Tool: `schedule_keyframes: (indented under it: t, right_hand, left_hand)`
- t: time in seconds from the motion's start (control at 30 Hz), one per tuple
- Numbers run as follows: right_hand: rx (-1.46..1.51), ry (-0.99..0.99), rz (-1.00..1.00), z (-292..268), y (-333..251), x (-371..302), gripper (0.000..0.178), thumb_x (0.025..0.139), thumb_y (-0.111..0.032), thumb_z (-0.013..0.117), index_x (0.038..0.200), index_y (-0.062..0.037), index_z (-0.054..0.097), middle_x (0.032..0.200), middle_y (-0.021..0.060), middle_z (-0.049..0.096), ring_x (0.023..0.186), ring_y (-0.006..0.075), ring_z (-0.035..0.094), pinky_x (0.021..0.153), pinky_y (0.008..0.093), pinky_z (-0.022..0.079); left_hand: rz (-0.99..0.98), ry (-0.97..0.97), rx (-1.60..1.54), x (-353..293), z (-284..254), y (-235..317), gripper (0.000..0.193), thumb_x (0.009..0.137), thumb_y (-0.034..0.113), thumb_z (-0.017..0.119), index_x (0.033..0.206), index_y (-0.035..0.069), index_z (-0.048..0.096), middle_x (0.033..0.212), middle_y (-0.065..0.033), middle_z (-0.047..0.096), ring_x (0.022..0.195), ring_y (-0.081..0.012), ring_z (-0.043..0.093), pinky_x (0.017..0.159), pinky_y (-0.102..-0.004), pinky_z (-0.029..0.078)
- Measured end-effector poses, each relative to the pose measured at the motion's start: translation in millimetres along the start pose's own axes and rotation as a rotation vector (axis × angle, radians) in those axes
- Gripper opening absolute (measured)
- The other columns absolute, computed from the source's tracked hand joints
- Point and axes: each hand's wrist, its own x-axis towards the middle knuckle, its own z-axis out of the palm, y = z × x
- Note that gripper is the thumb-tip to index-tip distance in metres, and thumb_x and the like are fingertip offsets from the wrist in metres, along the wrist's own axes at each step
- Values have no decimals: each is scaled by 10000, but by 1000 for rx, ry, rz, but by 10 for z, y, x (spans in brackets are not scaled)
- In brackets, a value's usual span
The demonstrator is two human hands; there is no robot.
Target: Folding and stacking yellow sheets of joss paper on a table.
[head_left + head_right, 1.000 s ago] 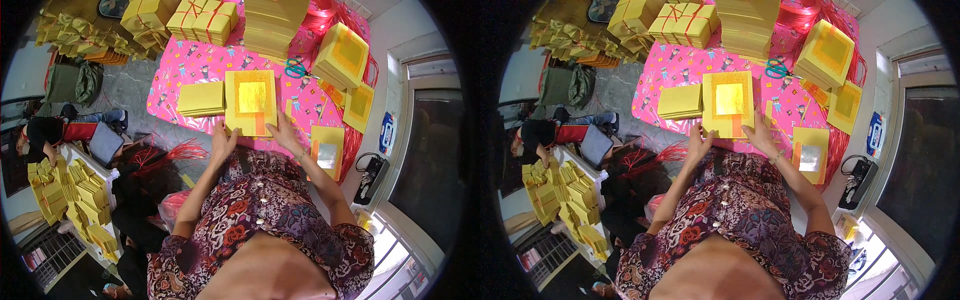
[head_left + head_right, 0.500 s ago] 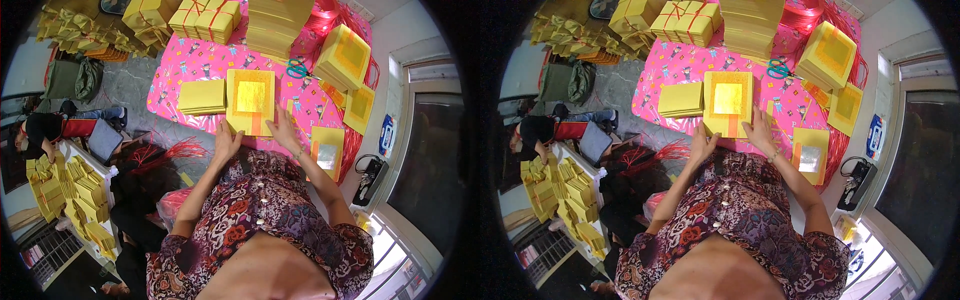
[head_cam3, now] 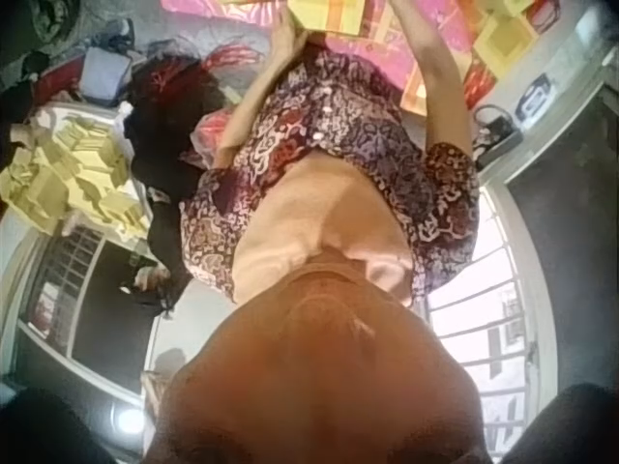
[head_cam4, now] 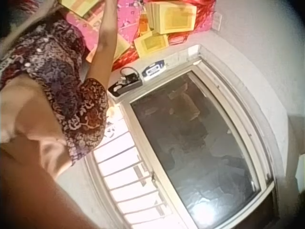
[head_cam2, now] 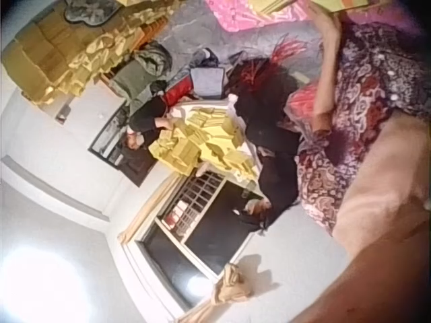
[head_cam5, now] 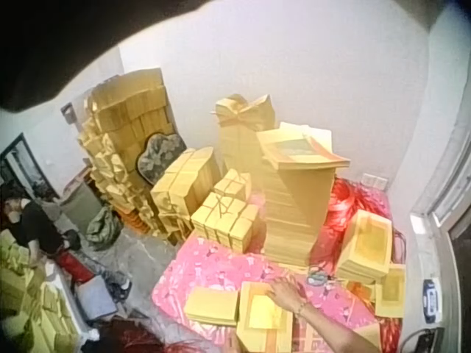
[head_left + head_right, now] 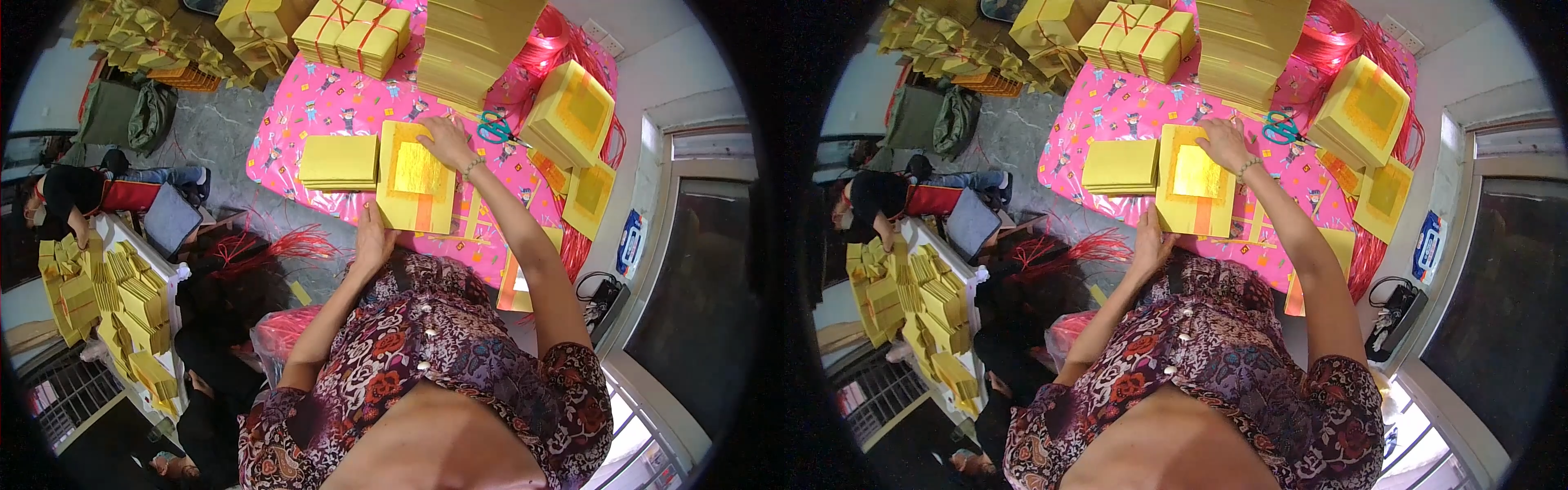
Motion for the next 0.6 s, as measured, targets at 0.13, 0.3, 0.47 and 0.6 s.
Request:
schedule_keyframes:
  t: [0.13,0.3,0.47,0.6]
  right_hand:
    - [30,-44,20,40,-30,17,427,914,-323,610,1289,-127,555,1191,125,606,1218,332,526,1080,601,279]
    - [48,-42,3,64,-24,12,439,922,-324,602,1320,-149,546,1196,128,596,1195,334,538,1072,601,290]
    - [48,-93,4,11,-80,27,450,931,-329,595,1349,-175,534,1215,132,586,1189,332,541,1071,588,300]
    - [8,-60,6,-4,-83,6,456,925,-326,607,1343,-158,536,1221,135,584,1212,323,526,1067,581,306]
  left_hand:
    - [-13,-11,-61,39,-32,32,743,752,56,752,1335,-106,321,1178,-330,504,1068,-503,521,909,-507,466]
    - [-26,-58,-75,64,-99,68,741,750,51,747,1334,-109,321,1178,-328,505,1070,-499,523,903,-507,472]
    - [16,-5,-45,33,-49,12,768,752,64,747,1361,-113,314,1175,-323,507,1058,-495,530,898,-505,476]
    - [-31,-55,-42,66,-71,32,793,757,76,751,1383,-114,303,1196,-325,500,1071,-492,529,908,-503,475]
